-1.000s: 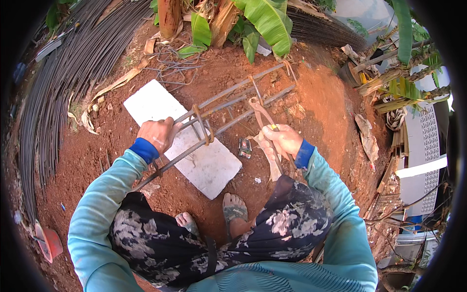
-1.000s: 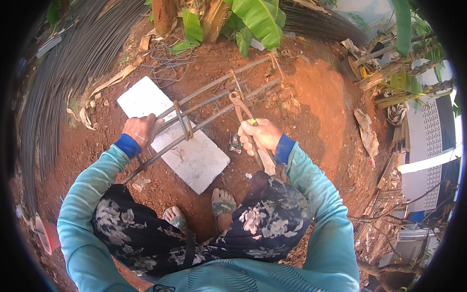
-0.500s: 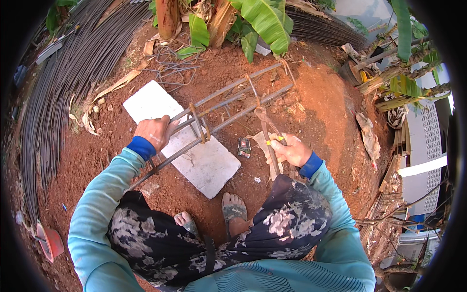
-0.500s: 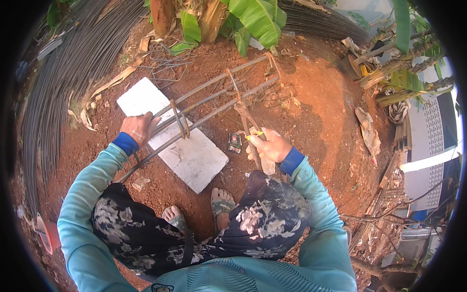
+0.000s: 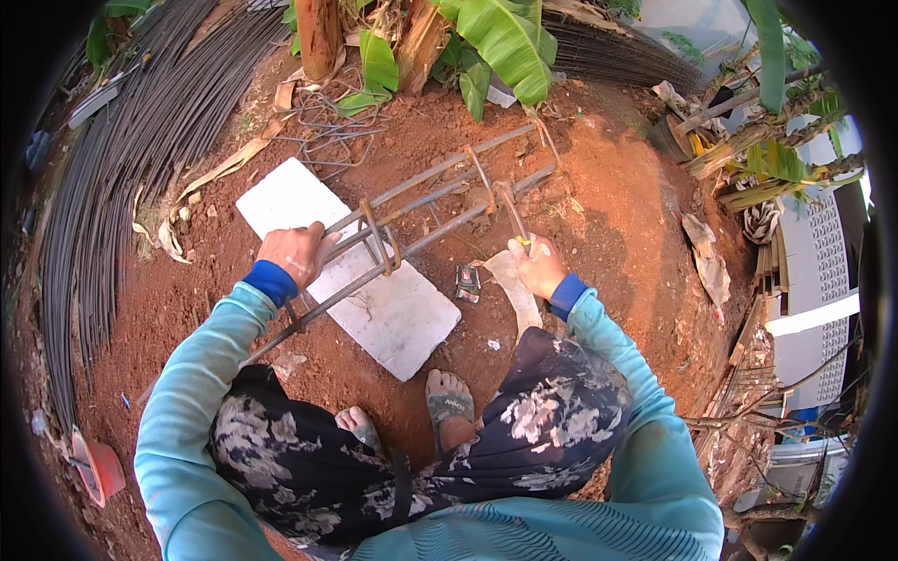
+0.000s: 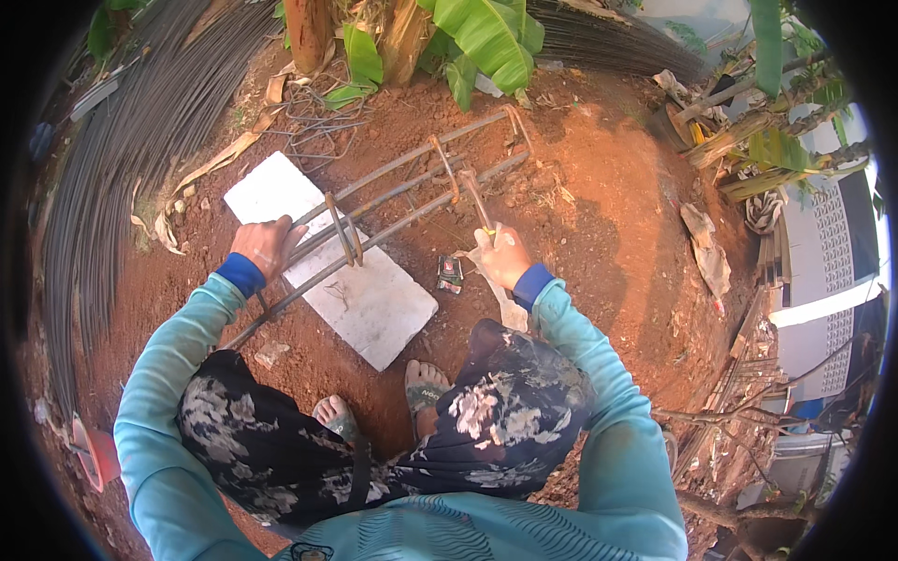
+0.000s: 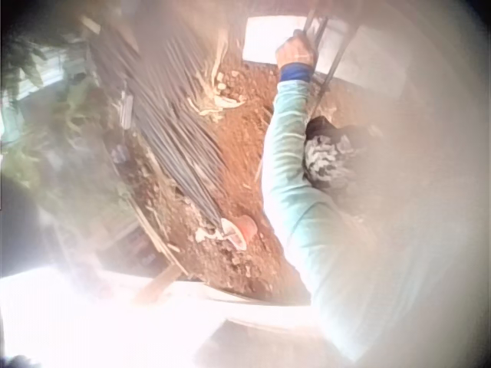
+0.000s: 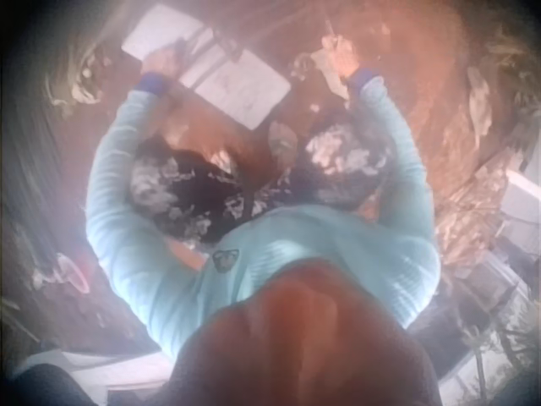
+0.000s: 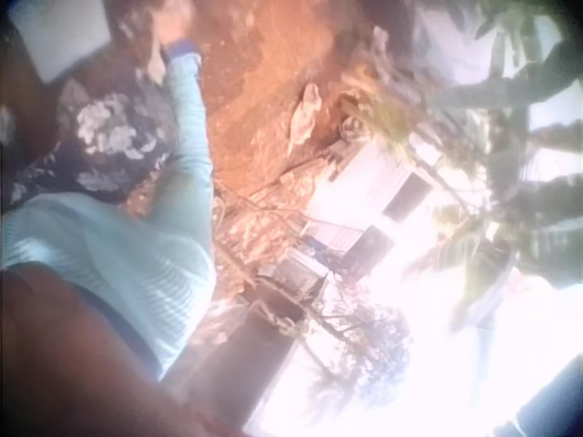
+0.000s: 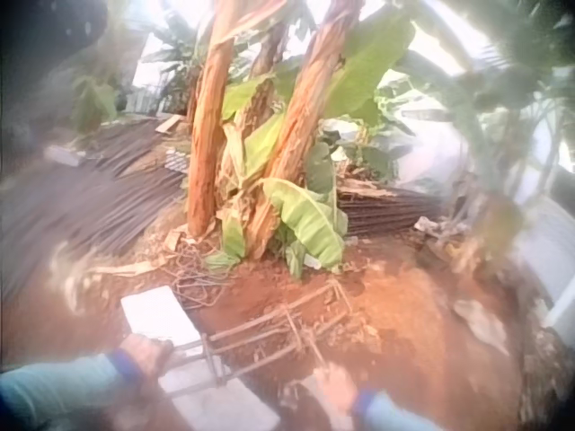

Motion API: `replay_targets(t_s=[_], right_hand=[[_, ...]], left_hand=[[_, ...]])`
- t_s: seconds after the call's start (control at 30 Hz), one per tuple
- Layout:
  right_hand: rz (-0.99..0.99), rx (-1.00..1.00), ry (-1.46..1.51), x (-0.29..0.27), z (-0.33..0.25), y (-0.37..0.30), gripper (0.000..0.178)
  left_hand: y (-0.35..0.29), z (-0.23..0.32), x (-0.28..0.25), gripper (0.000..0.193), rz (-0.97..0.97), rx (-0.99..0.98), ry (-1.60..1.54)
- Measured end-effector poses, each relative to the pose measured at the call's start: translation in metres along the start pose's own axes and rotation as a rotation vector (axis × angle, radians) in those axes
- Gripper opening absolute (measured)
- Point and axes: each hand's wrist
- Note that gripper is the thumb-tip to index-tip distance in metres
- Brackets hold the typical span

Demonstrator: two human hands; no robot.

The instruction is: The person assembles a rebar cage by tying intersecting steel bars together using pliers and wire. They position the bars on a white block and repeatedly twist wire ties to secure the joints.

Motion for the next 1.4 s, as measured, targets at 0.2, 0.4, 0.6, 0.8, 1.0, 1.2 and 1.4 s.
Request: replay_targets(t_s=[0.2,0.4,0.6,0.8,1.0,1.2,1.4], right_hand=[[0.334,-0.133,0.374,-0.024,-0.014,-0.019,0.039],[0.817,-0.451,0.845,-0.019,-0.021,-0.009,0.028],[-0.128,0.129,0.424,0.032,0.030,-0.004,0.048],[0.043,0.081,0.933,0.004,0.043,-0.014,0.048],[0.089,0.139,0.771,-0.020,0.081,0.005,0.048],[0.000,0.118,-0.007,-0.053,0.103,0.033,0.050],[-0.275,0.006,-0.139,-0.129,0.087,0.043,0.050]], left_hand=[[0.002,-0.009,-0.008,0.042,0.006,-0.004,0.044],[-0.001,-0.010,-0.004,0.040,-0.004,0.009,0.025],[0.002,-0.024,-0.008,0.041,0.007,-0.052,0.090],[0.002,-0.027,-0.006,0.043,-0.035,-0.062,0.113],[-0.004,-0.028,-0.004,0.042,-0.002,-0.028,0.079],[-0.007,-0.029,-0.002,0.040,0.002,-0.002,0.095],[-0.007,-0.029,-0.001,0.041,0.020,0.004,0.052]])
Point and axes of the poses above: each hand's wrist, its own y-axis towards the middle knuckle, its own x-axis out of the palm, z = x × y, and after that the axes turned 10 degrees about -x, right-handed
